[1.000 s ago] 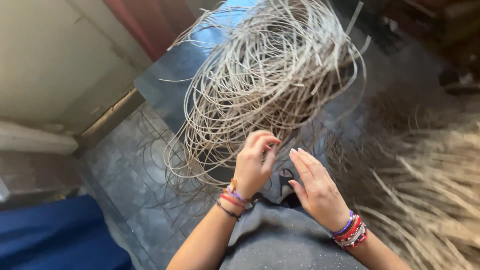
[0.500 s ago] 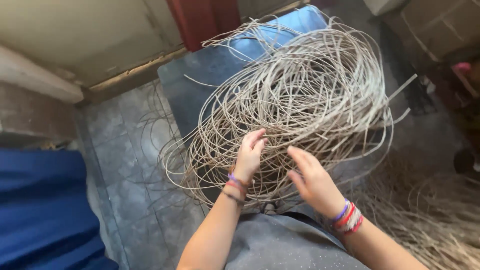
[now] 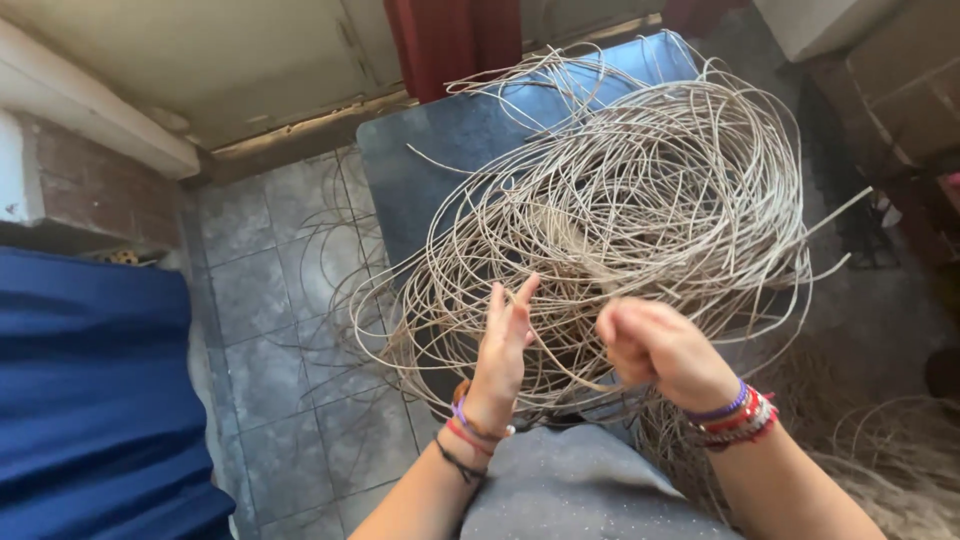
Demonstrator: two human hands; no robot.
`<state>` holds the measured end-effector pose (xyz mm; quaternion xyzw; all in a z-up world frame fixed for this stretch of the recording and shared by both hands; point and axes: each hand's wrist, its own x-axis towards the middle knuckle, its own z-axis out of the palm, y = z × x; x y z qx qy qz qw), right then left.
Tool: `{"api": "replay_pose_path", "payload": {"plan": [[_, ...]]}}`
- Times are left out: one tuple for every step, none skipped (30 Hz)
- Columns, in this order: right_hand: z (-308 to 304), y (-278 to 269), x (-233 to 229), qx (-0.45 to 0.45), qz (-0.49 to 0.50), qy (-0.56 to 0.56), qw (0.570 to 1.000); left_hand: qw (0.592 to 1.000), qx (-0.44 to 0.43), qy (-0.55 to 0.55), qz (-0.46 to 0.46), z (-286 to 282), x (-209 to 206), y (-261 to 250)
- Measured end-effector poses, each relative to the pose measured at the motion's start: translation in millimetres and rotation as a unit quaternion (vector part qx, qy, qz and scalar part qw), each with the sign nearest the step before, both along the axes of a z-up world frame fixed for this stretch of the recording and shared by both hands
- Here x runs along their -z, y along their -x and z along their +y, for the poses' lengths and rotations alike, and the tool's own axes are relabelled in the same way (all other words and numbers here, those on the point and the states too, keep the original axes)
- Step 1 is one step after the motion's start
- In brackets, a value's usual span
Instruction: Tying and weaving natural fiber strands onto a circular frame to create a decorative structure
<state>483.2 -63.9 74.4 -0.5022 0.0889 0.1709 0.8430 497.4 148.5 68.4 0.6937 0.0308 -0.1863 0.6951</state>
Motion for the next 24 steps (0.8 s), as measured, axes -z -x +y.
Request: {"api": "replay_pose_path", "payload": {"plan": [[4.9,11.7,-3.0,-0.041,0.024,0.038,0.998,0.993,-0.013,0.103,0.049,-1.1,-8.6,-2.1],[10.3,23.5,-6.0,-0.080,0.048,0.076,0.993,0.974,-0.024,0.203,0.098,-2.1,-17.1,-4.3],[9.6,32.7,-3.1,-0.073,0.047,0.076,0.993,0.974,-0.018,0.203,0.098,-0.9,-17.0,-8.6],[10.1,42.5,-0.2,-0.106,0.047,0.138,0.984,0.947,-0.013,0.284,0.148,1.1,-17.0,-13.0],[11.0,52.5,2.7,-0.138,0.048,0.200,0.969,0.911,-0.009,0.361,0.198,2.9,-17.1,-17.1],[12.6,63.3,4.8,-0.128,0.048,0.200,0.970,0.911,0.001,0.360,0.200,3.9,-16.1,-15.4],[14.0,74.2,7.0,-0.114,0.045,0.220,0.968,0.900,0.014,0.393,0.189,4.4,-14.9,-13.6],[15.5,84.9,9.9,-0.097,0.042,0.240,0.965,0.887,0.031,0.426,0.178,4.2,-13.4,-12.7],[22.2,86.2,-1.7,-0.085,0.041,0.240,0.966,0.887,0.043,0.424,0.180,5.2,-10.8,-6.3],[29.9,91.0,-13.6,-0.070,0.001,0.289,0.955,0.917,0.111,0.372,0.094,6.8,-8.2,1.9],[36.9,95.7,-25.1,-0.055,-0.037,0.339,0.939,0.931,0.179,0.317,0.005,8.0,-5.1,10.2],[50.9,97.9,-31.6,-0.036,-0.032,0.339,0.940,0.928,0.198,0.317,0.010,9.7,4.0,20.1],[64.2,99.5,-37.9,0.016,-0.047,0.278,0.959,0.933,0.298,0.175,-0.095,11.5,13.6,29.9],[78.5,102.2,-44.6,0.070,-0.061,0.216,0.972,0.899,0.388,0.032,-0.199,15.2,22.9,41.4],[88.9,103.0,-44.2,0.091,-0.056,0.216,0.970,0.891,0.408,0.035,-0.198,16.9,27.3,51.3],[98.7,102.8,-42.8,0.141,-0.054,0.169,0.974,0.831,0.510,-0.102,-0.199,19.5,32.3,61.2],[107.6,102.2,-41.5,0.192,-0.054,0.120,0.973,0.743,0.594,-0.236,-0.198,22.3,37.4,71.1],[107.5,112.3,-32.4,0.210,-0.053,0.121,0.969,0.732,0.607,-0.233,-0.204,27.6,33.0,69.0],[107.5,122.2,-23.3,0.238,-0.042,0.123,0.962,0.781,0.596,-0.096,-0.162,32.4,28.8,66.3],[108.1,133.9,-14.0,0.265,-0.030,0.124,0.956,0.812,0.571,0.043,-0.109,37.3,24.7,65.6],[112.6,151.6,-12.5,0.281,-0.027,0.124,0.951,0.802,0.585,0.044,-0.108,36.2,13.9,63.3],[117.2,170.0,-11.3,0.248,-0.043,0.196,0.948,0.828,0.519,0.210,0.031,34.5,3.2,62.8],[122.2,188.7,-10.4,0.213,-0.056,0.267,0.938,0.812,0.425,0.361,0.173,32.1,-7.6,62.7],[125.9,212.5,3.2,0.227,-0.050,0.268,0.935,0.805,0.437,0.359,0.180,31.3,-5.6,64.7]]}}
